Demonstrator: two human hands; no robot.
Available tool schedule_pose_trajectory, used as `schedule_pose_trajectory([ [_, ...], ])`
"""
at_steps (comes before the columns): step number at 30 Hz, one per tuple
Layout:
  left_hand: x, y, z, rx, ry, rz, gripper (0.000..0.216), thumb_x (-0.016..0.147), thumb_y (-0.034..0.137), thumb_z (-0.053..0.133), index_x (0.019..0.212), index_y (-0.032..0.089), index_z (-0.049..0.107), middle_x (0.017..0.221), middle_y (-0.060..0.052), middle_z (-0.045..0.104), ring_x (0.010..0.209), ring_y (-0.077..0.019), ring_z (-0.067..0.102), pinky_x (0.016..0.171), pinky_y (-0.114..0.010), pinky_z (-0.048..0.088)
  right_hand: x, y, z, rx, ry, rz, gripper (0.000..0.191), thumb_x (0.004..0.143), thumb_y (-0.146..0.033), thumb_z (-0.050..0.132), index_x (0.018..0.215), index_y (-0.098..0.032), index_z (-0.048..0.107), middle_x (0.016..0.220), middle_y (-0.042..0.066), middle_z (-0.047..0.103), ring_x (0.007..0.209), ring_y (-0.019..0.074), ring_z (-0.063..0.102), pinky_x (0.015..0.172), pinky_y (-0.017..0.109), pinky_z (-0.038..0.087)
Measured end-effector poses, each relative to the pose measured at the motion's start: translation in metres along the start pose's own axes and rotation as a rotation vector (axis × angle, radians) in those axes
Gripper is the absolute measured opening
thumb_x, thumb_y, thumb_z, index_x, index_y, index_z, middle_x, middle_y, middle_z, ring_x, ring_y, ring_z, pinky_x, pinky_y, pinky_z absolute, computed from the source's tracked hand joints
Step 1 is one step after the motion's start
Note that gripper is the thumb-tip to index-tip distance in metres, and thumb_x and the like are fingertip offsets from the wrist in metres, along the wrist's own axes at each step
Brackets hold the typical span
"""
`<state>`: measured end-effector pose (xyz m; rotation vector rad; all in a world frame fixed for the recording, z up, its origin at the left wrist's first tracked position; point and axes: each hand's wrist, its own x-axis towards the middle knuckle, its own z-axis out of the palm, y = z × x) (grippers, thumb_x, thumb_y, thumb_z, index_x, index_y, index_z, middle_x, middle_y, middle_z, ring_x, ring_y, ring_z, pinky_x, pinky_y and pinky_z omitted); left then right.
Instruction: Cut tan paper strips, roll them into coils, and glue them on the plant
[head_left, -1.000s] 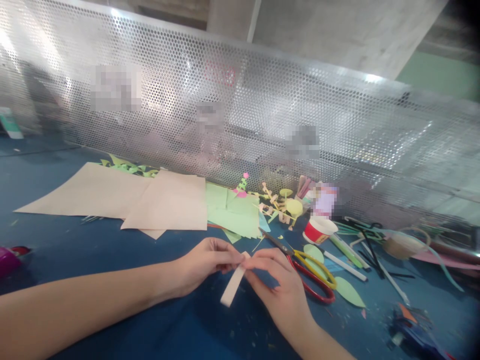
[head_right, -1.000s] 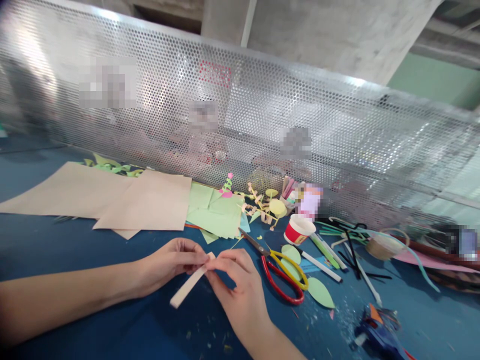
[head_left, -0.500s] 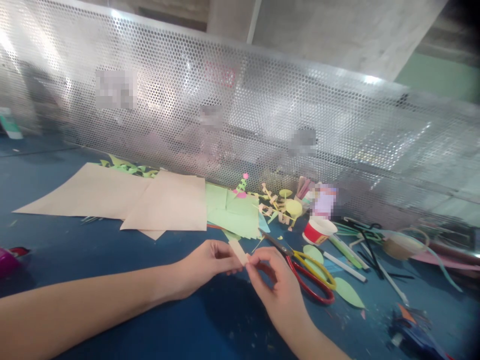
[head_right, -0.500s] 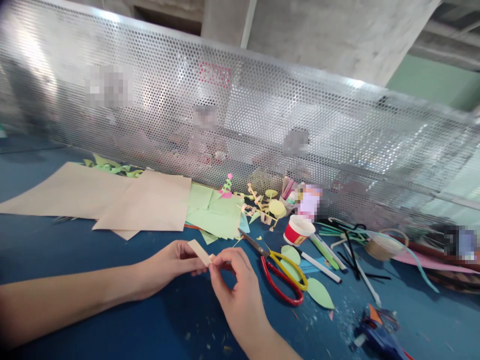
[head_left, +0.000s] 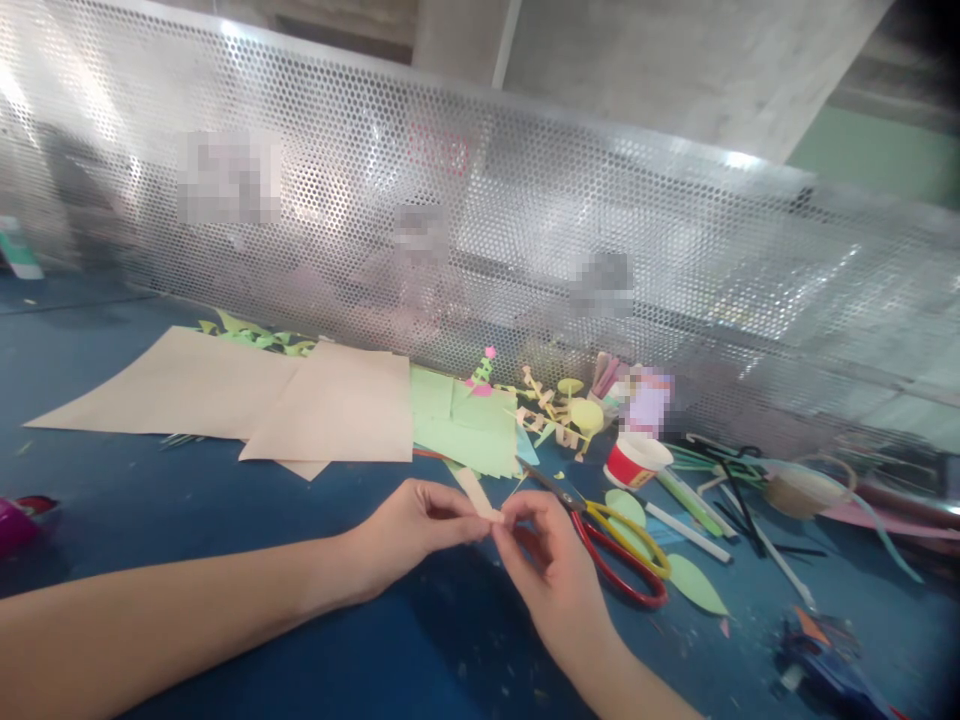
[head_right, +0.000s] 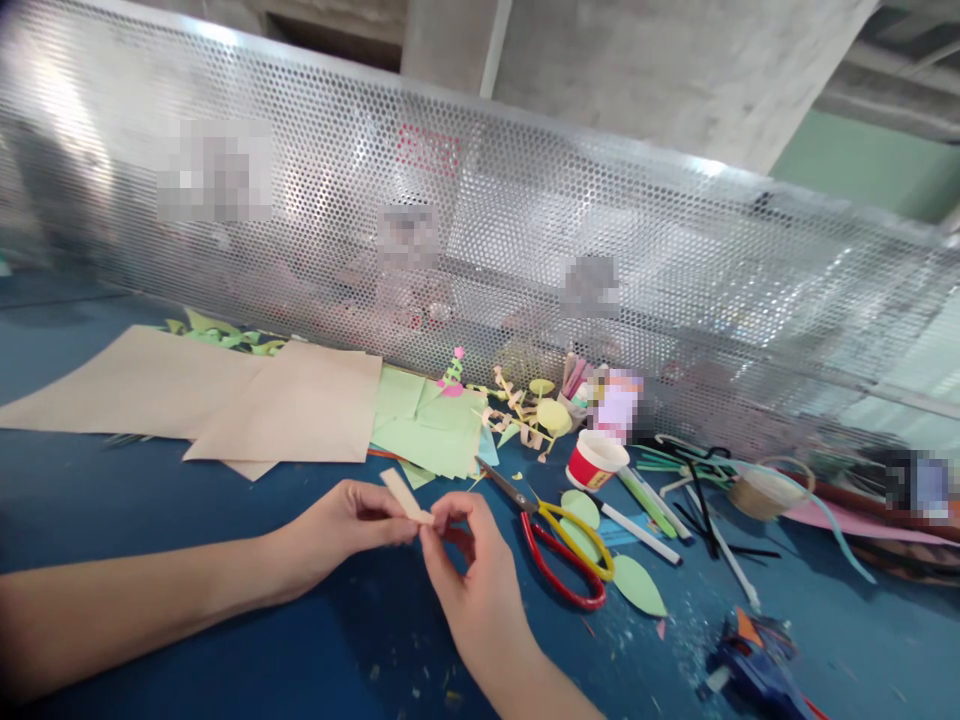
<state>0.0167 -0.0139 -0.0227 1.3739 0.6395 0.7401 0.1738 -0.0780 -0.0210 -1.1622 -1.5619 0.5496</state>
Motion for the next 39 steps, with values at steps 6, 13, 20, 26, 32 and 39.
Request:
schedule_pose_trajectory([
  [6,0.0008,0.0015,0.0016,0.077,0.052,0.023,0.019,0.068,0.035,0.068,0.069,0.016,0.069,0.070,-0.001,0.067,0.068,-0.0140,0.058,0.069,-0.026,0.042,0.0017,0.0005,-0.0020,0.056,-0.087,0.155,0.018,0.082,-0.033,0.052,0.093,-0.020,0.056,0.083,0.004,0.060,0.076,0.0160,0.061,0.070,0.027,0.053],
  [13,0.0013,-0.0028,-0.0011,0.277,0.084,0.072,0.022,0.069,0.038,0.065,0.069,0.016,0.066,0.069,-0.001,0.062,0.066,-0.0138,0.055,0.063,-0.024,0.041,0.0042,-0.0001,-0.0027,0.026,-0.087,0.214,0.019,0.078,-0.037,0.057,0.078,-0.018,0.059,0.073,0.002,0.060,0.070,0.0157,0.060,0.063,0.025,0.051],
  [20,-0.0013,0.0009,0.0009,0.355,0.053,0.101,0.021,0.072,0.038,0.062,0.076,0.017,0.066,0.075,-0.001,0.061,0.071,-0.0144,0.055,0.066,-0.025,0.043,0.0058,-0.0012,-0.0035,0.043,-0.067,0.243,0.018,0.079,-0.036,0.056,0.076,-0.018,0.058,0.069,0.000,0.059,0.065,0.0138,0.057,0.060,0.023,0.048],
  [26,-0.0029,0.0012,0.0016,0.462,0.065,0.132,0.017,0.075,0.034,0.058,0.074,0.019,0.065,0.075,0.000,0.060,0.070,-0.0139,0.054,0.065,-0.024,0.042,0.0051,-0.0042,-0.0028,0.085,-0.082,0.242,0.017,0.079,-0.035,0.056,0.075,-0.018,0.057,0.071,0.001,0.057,0.069,0.0137,0.056,0.063,0.023,0.048],
  [32,-0.0059,-0.0010,0.0039,0.558,0.114,0.200,0.011,0.075,0.028,0.057,0.072,0.018,0.062,0.071,0.001,0.058,0.067,-0.0127,0.053,0.062,-0.023,0.042,0.0042,-0.0040,-0.0035,0.072,-0.093,0.221,0.016,0.079,-0.033,0.057,0.075,-0.018,0.057,0.072,0.000,0.057,0.068,0.0131,0.055,0.063,0.022,0.046],
  [39,-0.0074,0.0051,0.0065,0.559,0.082,0.238,0.015,0.078,0.031,0.056,0.078,0.020,0.066,0.079,-0.001,0.061,0.073,-0.0131,0.055,0.068,-0.024,0.044,0.0048,-0.0002,-0.0053,0.138,-0.050,0.264,0.017,0.080,-0.035,0.056,0.077,-0.018,0.057,0.073,-0.001,0.059,0.070,0.0124,0.056,0.066,0.020,0.045],
])
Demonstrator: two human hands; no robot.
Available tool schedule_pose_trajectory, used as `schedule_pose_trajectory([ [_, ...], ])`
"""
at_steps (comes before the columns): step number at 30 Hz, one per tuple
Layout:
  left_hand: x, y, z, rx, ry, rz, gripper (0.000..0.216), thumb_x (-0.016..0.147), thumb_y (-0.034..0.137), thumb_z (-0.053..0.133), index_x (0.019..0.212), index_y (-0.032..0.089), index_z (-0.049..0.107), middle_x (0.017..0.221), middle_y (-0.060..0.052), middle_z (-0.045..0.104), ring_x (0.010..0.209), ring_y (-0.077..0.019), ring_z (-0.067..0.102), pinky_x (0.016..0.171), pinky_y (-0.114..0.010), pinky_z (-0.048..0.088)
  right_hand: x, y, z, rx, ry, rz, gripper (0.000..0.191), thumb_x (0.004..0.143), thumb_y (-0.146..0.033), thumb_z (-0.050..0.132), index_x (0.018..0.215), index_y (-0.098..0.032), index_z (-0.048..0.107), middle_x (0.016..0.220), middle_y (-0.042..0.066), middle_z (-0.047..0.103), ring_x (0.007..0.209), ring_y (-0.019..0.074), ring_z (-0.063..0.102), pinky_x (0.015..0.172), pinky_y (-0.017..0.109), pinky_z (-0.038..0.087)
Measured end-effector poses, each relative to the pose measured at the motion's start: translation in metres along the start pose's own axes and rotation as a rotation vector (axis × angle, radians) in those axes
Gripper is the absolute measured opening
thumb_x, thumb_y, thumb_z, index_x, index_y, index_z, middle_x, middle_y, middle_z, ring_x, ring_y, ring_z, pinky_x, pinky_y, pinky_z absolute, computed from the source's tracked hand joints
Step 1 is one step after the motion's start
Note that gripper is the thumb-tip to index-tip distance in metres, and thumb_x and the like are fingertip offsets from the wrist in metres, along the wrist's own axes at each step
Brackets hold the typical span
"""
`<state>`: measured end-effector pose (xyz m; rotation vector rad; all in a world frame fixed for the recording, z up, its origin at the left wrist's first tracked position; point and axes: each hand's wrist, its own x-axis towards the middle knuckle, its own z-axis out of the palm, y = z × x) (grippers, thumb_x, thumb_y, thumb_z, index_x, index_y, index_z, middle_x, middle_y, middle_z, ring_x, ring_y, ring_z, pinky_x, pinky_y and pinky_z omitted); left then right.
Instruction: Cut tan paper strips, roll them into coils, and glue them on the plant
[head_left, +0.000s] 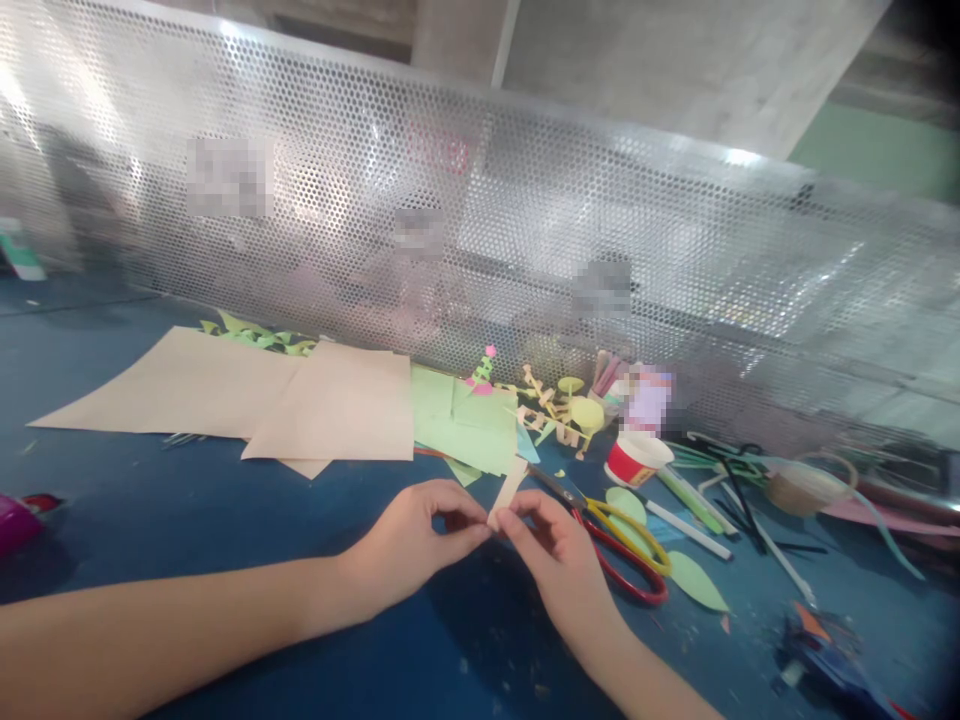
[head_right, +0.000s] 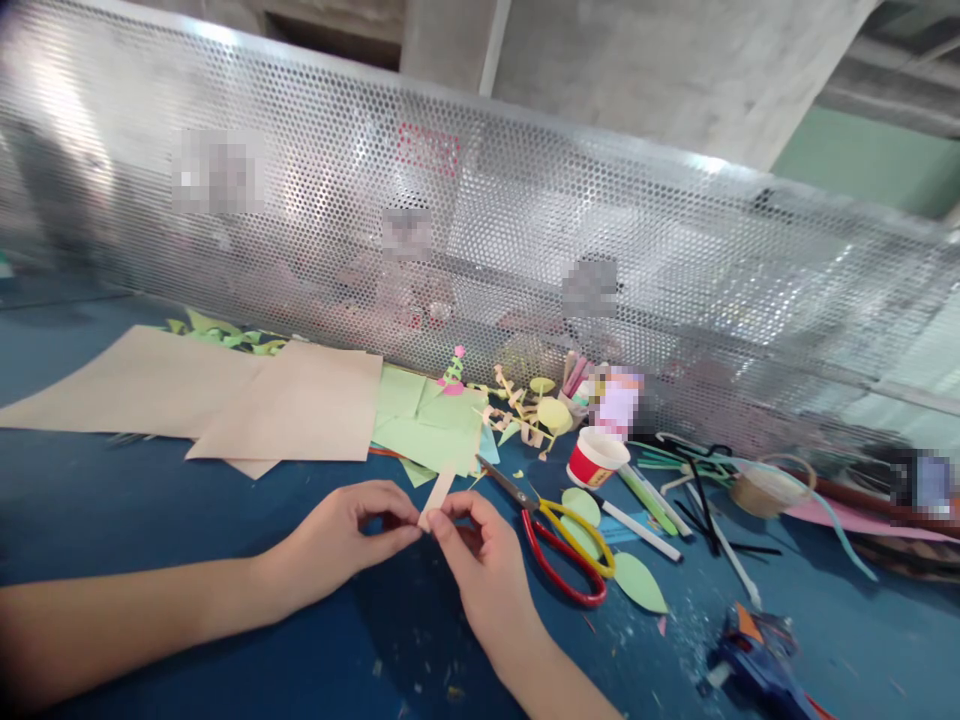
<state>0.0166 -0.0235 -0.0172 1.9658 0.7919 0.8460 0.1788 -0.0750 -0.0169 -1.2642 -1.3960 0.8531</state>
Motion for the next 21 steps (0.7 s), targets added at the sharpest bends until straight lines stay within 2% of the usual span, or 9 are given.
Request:
schedule_pose_trajectory([
  [6,-0.0007,-0.0022,0.0007,-0.008,0.011,0.039,0.014,0.079,0.029,0.055,0.078,0.020,0.066,0.079,-0.001,0.061,0.073,-0.0126,0.056,0.069,-0.024,0.044,-0.0004,-0.0009,-0.0002,-0.095,0.048,-0.036,0.016,0.078,-0.035,0.058,0.077,-0.019,0.060,0.074,0.000,0.061,0.071,0.0139,0.057,0.067,0.021,0.045],
  [12,0.0008,-0.0020,0.0001,-0.022,0.001,0.034,0.015,0.079,0.029,0.055,0.075,0.019,0.066,0.080,-0.001,0.061,0.075,-0.0131,0.056,0.069,-0.025,0.044,-0.0021,-0.0004,0.0001,-0.088,0.025,-0.024,0.016,0.079,-0.035,0.057,0.077,-0.019,0.058,0.073,0.000,0.061,0.068,0.0133,0.057,0.064,0.021,0.046],
  [18,-0.0005,-0.0017,0.0004,-0.045,0.013,0.020,0.015,0.078,0.026,0.056,0.069,0.016,0.063,0.075,-0.002,0.059,0.070,-0.0129,0.055,0.065,-0.024,0.044,-0.0047,0.0048,0.0019,-0.137,0.119,-0.195,0.013,0.077,-0.026,0.061,0.084,-0.022,0.051,0.074,-0.002,0.059,0.071,0.0127,0.059,0.066,0.022,0.049],
  [21,-0.0001,-0.0010,0.0002,-0.065,-0.008,0.022,0.015,0.078,0.026,0.055,0.071,0.016,0.063,0.075,-0.002,0.059,0.070,-0.0132,0.055,0.065,-0.025,0.044,-0.0065,0.0035,-0.0002,-0.269,0.046,-0.299,0.003,0.080,-0.022,0.056,0.081,-0.022,0.059,0.079,0.001,0.062,0.075,0.0139,0.059,0.069,0.023,0.049],
])
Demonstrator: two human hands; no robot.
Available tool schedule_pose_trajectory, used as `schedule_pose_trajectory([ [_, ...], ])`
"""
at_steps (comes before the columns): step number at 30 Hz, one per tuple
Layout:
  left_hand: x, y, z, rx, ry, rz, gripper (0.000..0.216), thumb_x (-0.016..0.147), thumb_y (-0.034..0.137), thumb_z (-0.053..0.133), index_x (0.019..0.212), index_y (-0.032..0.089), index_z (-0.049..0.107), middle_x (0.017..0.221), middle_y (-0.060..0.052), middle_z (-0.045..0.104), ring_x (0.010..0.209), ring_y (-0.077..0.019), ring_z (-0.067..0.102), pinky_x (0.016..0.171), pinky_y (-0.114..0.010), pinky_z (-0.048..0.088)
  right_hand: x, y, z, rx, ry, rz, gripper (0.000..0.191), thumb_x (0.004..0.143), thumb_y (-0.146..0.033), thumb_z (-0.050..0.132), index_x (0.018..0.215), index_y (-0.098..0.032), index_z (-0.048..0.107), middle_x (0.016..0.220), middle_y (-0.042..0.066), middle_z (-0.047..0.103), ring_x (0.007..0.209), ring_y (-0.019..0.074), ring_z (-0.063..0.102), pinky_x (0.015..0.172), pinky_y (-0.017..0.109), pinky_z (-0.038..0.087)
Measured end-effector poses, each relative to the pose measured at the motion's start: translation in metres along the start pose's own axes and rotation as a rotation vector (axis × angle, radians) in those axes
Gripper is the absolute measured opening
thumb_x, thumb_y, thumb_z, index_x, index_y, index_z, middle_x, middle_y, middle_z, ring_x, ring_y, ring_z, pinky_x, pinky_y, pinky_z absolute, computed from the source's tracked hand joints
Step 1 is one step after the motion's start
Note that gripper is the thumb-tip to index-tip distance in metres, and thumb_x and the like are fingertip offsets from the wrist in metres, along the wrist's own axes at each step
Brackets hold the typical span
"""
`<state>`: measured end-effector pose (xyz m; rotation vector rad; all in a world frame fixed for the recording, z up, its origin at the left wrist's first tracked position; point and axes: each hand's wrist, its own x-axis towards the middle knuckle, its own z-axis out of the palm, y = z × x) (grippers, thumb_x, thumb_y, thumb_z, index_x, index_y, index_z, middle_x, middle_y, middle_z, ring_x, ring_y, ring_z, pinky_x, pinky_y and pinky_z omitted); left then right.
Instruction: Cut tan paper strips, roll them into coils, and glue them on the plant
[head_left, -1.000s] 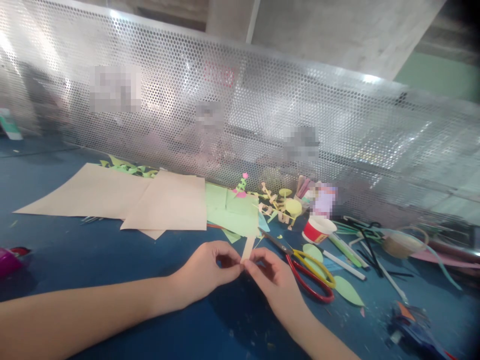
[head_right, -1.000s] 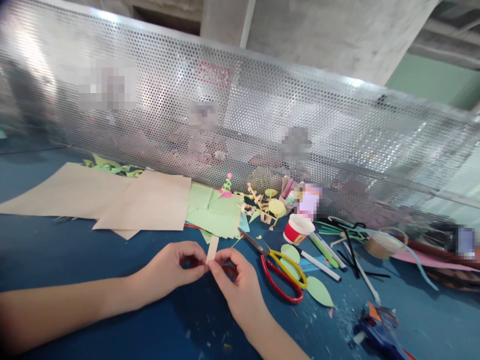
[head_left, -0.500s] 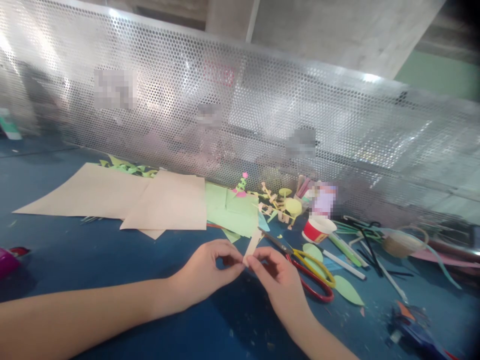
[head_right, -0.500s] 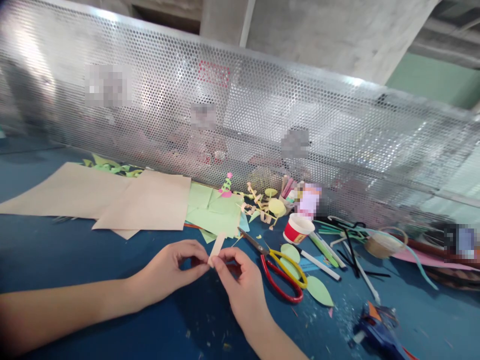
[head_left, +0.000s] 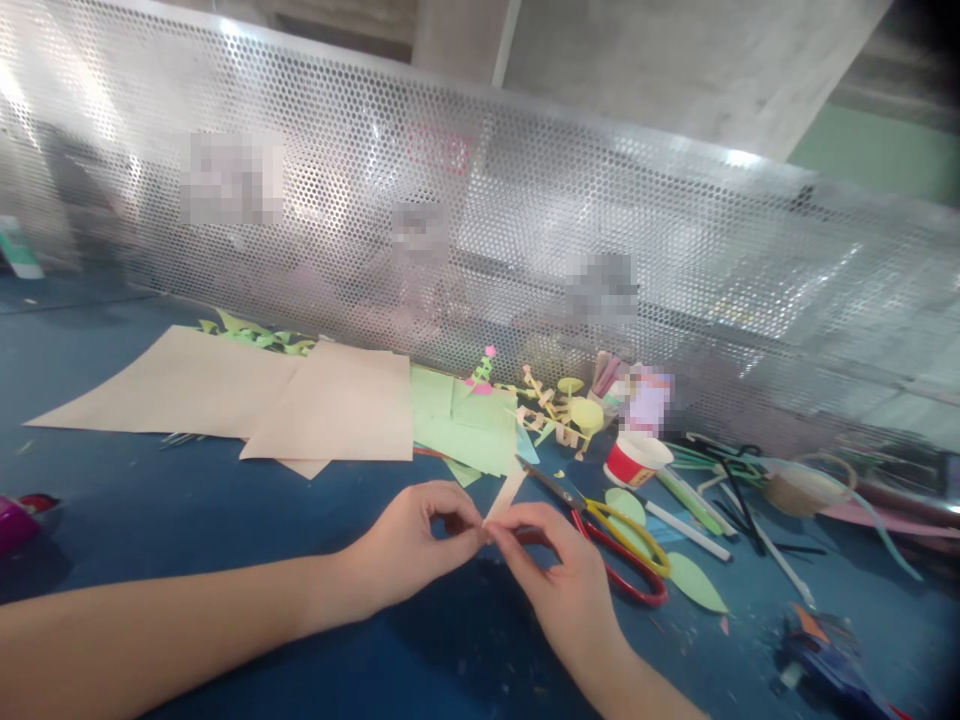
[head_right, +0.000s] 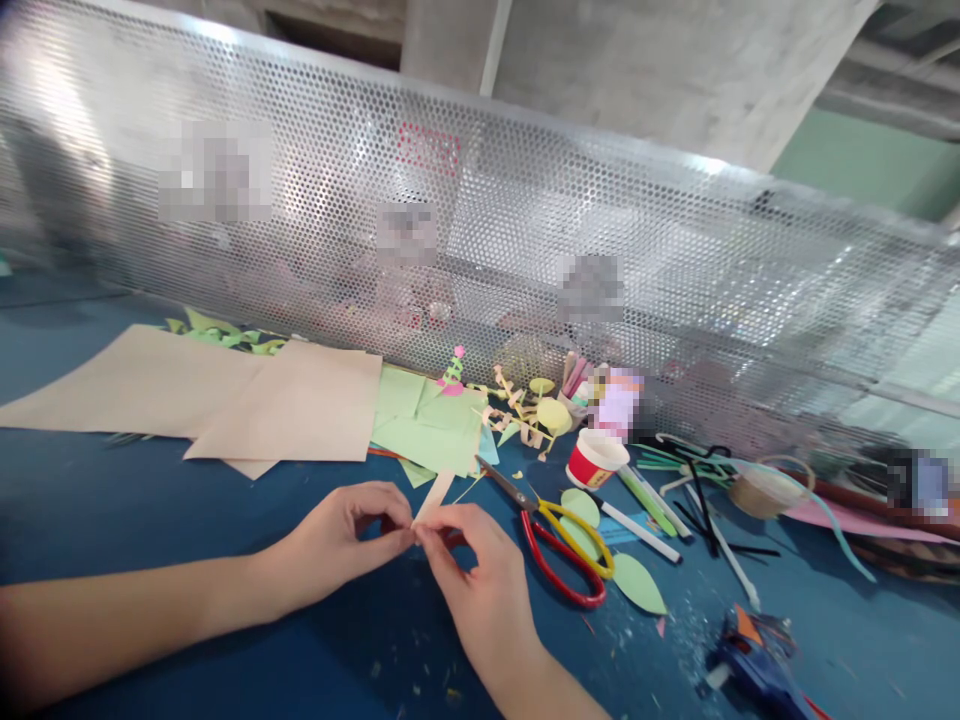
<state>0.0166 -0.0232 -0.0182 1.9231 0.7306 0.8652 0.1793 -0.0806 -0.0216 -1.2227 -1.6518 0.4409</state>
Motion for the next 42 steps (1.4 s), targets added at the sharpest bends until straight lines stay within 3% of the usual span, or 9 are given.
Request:
schedule_pose_trajectory([
  [4,0.001,0.001,0.000,0.021,0.012,0.042,0.011,0.077,0.022,0.055,0.071,0.016,0.063,0.074,-0.002,0.059,0.071,-0.0129,0.055,0.067,-0.025,0.045,0.000,-0.001,-0.003,-0.074,-0.039,-0.086,0.011,0.082,-0.019,0.055,0.085,-0.022,0.064,0.082,0.002,0.064,0.077,0.0148,0.059,0.069,0.024,0.048],
  [12,-0.003,0.001,0.001,0.166,0.060,0.166,0.013,0.078,0.015,0.053,0.075,0.020,0.065,0.076,0.000,0.060,0.073,-0.0121,0.055,0.068,-0.024,0.044,0.003,0.001,-0.001,0.003,-0.040,0.019,0.010,0.081,-0.023,0.055,0.085,-0.022,0.064,0.084,0.002,0.062,0.078,0.0144,0.059,0.067,0.023,0.051],
  [18,-0.002,-0.001,-0.001,0.199,0.059,0.162,0.013,0.080,0.018,0.054,0.079,0.022,0.067,0.083,-0.001,0.062,0.080,-0.0135,0.056,0.074,-0.025,0.044,0.006,0.004,-0.001,0.029,-0.035,0.069,0.010,0.080,-0.027,0.056,0.082,-0.021,0.063,0.087,0.004,0.057,0.079,0.0159,0.058,0.068,0.026,0.052],
  [22,-0.001,-0.001,-0.003,0.201,0.060,0.150,0.014,0.081,0.021,0.054,0.081,0.023,0.068,0.083,-0.001,0.063,0.080,-0.0145,0.056,0.074,-0.026,0.045,0.007,0.003,-0.002,-0.055,-0.036,0.037,0.010,0.082,-0.028,0.054,0.081,-0.021,0.061,0.088,0.004,0.056,0.084,0.0179,0.056,0.078,0.031,0.047],
  [27,-0.002,0.001,-0.003,0.174,0.054,0.123,0.014,0.082,0.025,0.054,0.080,0.023,0.068,0.082,-0.001,0.063,0.078,-0.0146,0.056,0.073,-0.027,0.045,0.006,-0.004,-0.003,-0.035,-0.064,0.072,0.012,0.084,-0.030,0.051,0.083,-0.020,0.058,0.084,0.003,0.059,0.083,0.0180,0.056,0.077,0.029,0.044],
  [33,0.003,-0.003,-0.003,0.082,0.078,0.003,0.016,0.078,0.033,0.057,0.078,0.020,0.067,0.078,-0.001,0.061,0.073,-0.0140,0.056,0.068,-0.025,0.045,0.009,-0.003,-0.002,0.197,-0.076,0.290,0.019,0.080,-0.037,0.056,0.079,-0.019,0.058,0.073,0.000,0.061,0.071,0.0152,0.056,0.069,0.026,0.045],
  [38,0.006,-0.004,-0.006,-0.052,-0.049,-0.104,0.024,0.080,0.037,0.053,0.078,0.018,0.068,0.078,-0.002,0.063,0.075,-0.0148,0.058,0.069,-0.025,0.044,0.009,0.003,0.001,0.386,-0.029,0.429,0.021,0.074,-0.039,0.063,0.078,-0.019,0.061,0.070,-0.002,0.061,0.067,0.0127,0.056,0.064,0.023,0.045],
  [42,0.006,-0.006,-0.006,-0.195,-0.062,-0.189,0.028,0.079,0.041,0.054,0.078,0.016,0.067,0.076,-0.002,0.065,0.074,-0.0157,0.058,0.069,-0.026,0.044,0.009,0.003,0.002,0.426,-0.059,0.447,0.022,0.076,-0.039,0.061,0.084,-0.019,0.063,0.076,0.001,0.066,0.076,0.0166,0.062,0.073,0.028,0.048],
])
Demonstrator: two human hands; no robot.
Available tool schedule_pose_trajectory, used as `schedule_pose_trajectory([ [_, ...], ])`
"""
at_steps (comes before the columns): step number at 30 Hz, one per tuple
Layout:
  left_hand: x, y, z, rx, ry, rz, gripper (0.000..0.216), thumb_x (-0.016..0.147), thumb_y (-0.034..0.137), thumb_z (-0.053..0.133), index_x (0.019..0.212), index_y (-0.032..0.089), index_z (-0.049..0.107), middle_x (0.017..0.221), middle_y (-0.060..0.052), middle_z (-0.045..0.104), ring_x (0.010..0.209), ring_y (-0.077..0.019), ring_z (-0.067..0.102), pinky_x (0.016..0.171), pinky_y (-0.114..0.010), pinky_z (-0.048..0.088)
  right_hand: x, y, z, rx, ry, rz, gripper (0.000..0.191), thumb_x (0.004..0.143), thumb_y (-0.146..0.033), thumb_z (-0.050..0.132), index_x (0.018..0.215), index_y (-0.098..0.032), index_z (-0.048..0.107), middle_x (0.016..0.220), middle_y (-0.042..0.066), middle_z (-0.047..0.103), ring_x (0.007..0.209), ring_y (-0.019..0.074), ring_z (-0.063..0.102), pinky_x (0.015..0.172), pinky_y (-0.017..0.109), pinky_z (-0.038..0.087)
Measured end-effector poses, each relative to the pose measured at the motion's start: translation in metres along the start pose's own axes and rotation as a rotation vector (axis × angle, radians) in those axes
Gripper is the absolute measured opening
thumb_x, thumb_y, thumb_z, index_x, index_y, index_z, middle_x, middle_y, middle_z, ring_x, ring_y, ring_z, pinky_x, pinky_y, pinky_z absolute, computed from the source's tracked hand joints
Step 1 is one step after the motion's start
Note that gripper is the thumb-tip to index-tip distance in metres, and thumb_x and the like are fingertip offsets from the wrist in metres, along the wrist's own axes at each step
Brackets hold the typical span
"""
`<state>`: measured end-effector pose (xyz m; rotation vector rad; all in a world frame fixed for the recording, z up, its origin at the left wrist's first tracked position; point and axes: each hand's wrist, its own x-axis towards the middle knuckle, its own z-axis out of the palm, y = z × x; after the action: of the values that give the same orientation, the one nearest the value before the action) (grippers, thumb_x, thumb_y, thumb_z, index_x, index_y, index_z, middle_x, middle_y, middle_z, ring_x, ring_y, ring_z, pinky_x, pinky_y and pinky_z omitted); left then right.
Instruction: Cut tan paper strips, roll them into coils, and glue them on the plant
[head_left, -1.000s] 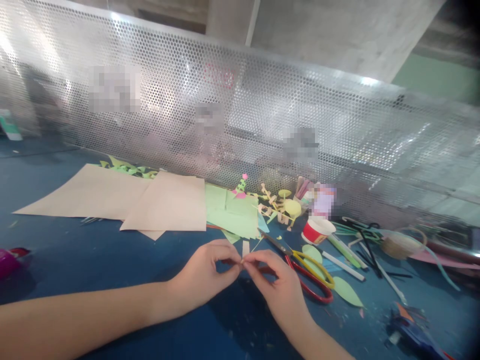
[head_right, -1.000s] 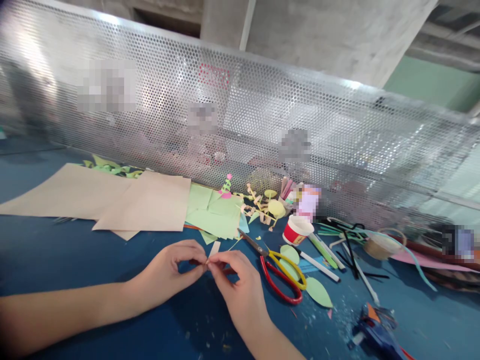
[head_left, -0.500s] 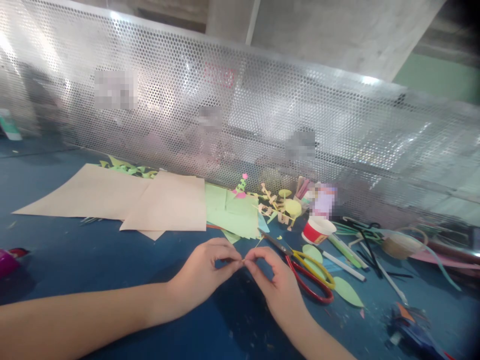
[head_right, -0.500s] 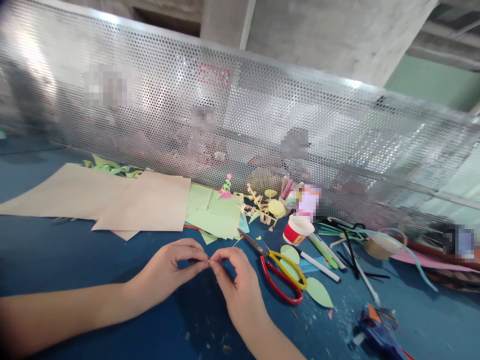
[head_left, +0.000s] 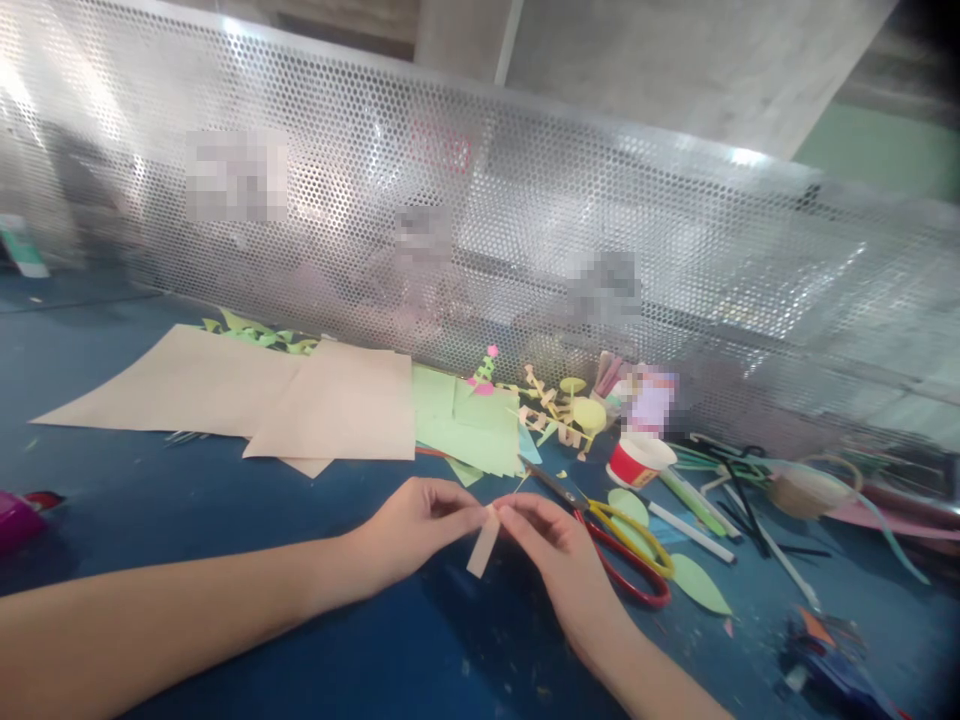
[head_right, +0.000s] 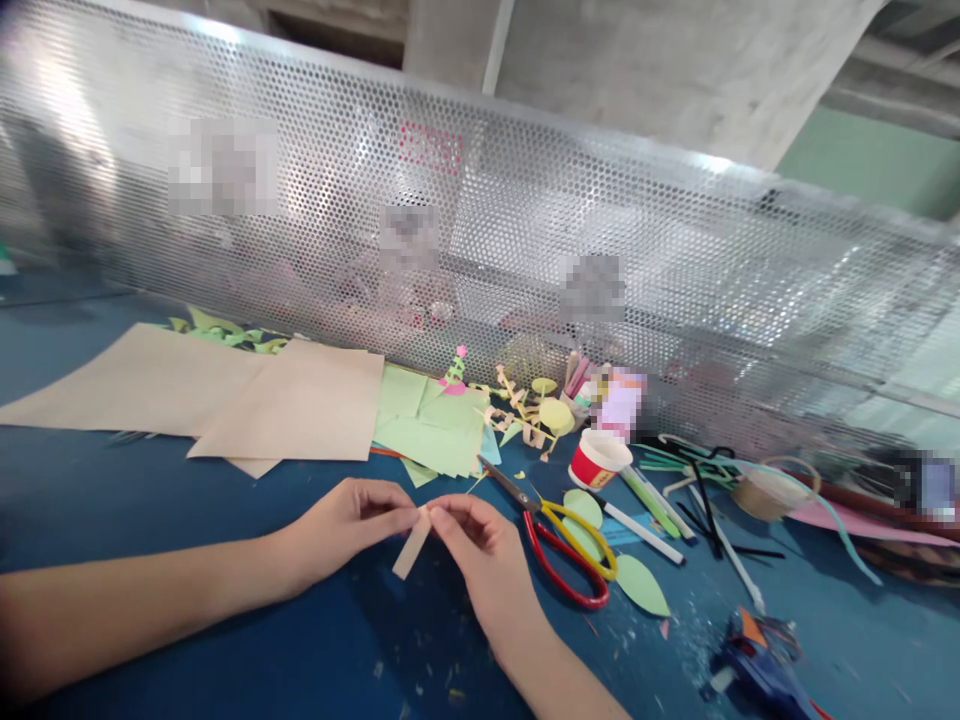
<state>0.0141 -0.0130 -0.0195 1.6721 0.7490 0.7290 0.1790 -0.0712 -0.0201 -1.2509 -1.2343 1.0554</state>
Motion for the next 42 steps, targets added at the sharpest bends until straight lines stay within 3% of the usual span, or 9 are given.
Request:
schedule_pose_trajectory([
  [5,0.001,-0.003,0.000,-0.153,0.060,-0.055,0.029,0.076,0.042,0.058,0.078,0.014,0.068,0.074,-0.003,0.066,0.074,-0.0151,0.058,0.071,-0.026,0.042,-0.001,-0.001,0.001,-0.173,0.014,-0.197,0.020,0.078,-0.030,0.058,0.095,-0.020,0.058,0.089,0.004,0.062,0.086,0.0188,0.058,0.079,0.033,0.049],
  [8,0.001,-0.002,0.000,-0.181,0.051,-0.045,0.028,0.076,0.040,0.059,0.076,0.014,0.068,0.072,-0.003,0.066,0.071,-0.0142,0.057,0.070,-0.025,0.042,-0.003,0.000,0.002,-0.309,0.047,-0.352,0.016,0.077,-0.023,0.059,0.092,-0.021,0.057,0.088,0.004,0.057,0.081,0.0169,0.054,0.075,0.032,0.050],
  [11,0.001,-0.001,0.000,-0.176,0.044,-0.038,0.027,0.076,0.040,0.059,0.076,0.014,0.068,0.073,-0.003,0.067,0.072,-0.0149,0.058,0.070,-0.026,0.042,-0.006,0.001,0.002,-0.388,0.040,-0.416,0.009,0.076,-0.022,0.060,0.086,-0.022,0.060,0.093,0.005,0.056,0.080,0.0173,0.054,0.073,0.033,0.049],
  [25,0.001,-0.004,0.000,-0.092,0.001,0.048,0.021,0.076,0.035,0.059,0.076,0.016,0.069,0.077,-0.001,0.062,0.071,-0.0131,0.054,0.068,-0.024,0.042,-0.005,-0.003,0.002,-0.276,0.055,-0.351,0.007,0.079,-0.026,0.057,0.077,-0.020,0.056,0.081,0.003,0.057,0.078,0.0164,0.056,0.071,0.029,0.050],
  [34,-0.004,0.007,0.000,0.100,-0.010,0.199,0.021,0.080,0.035,0.055,0.081,0.018,0.068,0.083,-0.003,0.061,0.076,-0.0140,0.055,0.070,-0.025,0.044,-0.006,-0.005,0.004,-0.181,0.045,-0.242,0.017,0.078,-0.032,0.058,0.089,-0.021,0.052,0.077,0.000,0.053,0.073,0.0141,0.055,0.068,0.025,0.048],
  [42,-0.005,0.004,0.005,0.178,0.105,0.246,0.016,0.080,0.029,0.056,0.076,0.018,0.066,0.077,-0.002,0.059,0.073,-0.0130,0.054,0.068,-0.025,0.044,-0.004,0.000,0.002,-0.128,-0.010,-0.176,0.018,0.078,-0.035,0.057,0.091,-0.022,0.057,0.078,0.000,0.057,0.074,0.0145,0.056,0.069,0.025,0.048],
])
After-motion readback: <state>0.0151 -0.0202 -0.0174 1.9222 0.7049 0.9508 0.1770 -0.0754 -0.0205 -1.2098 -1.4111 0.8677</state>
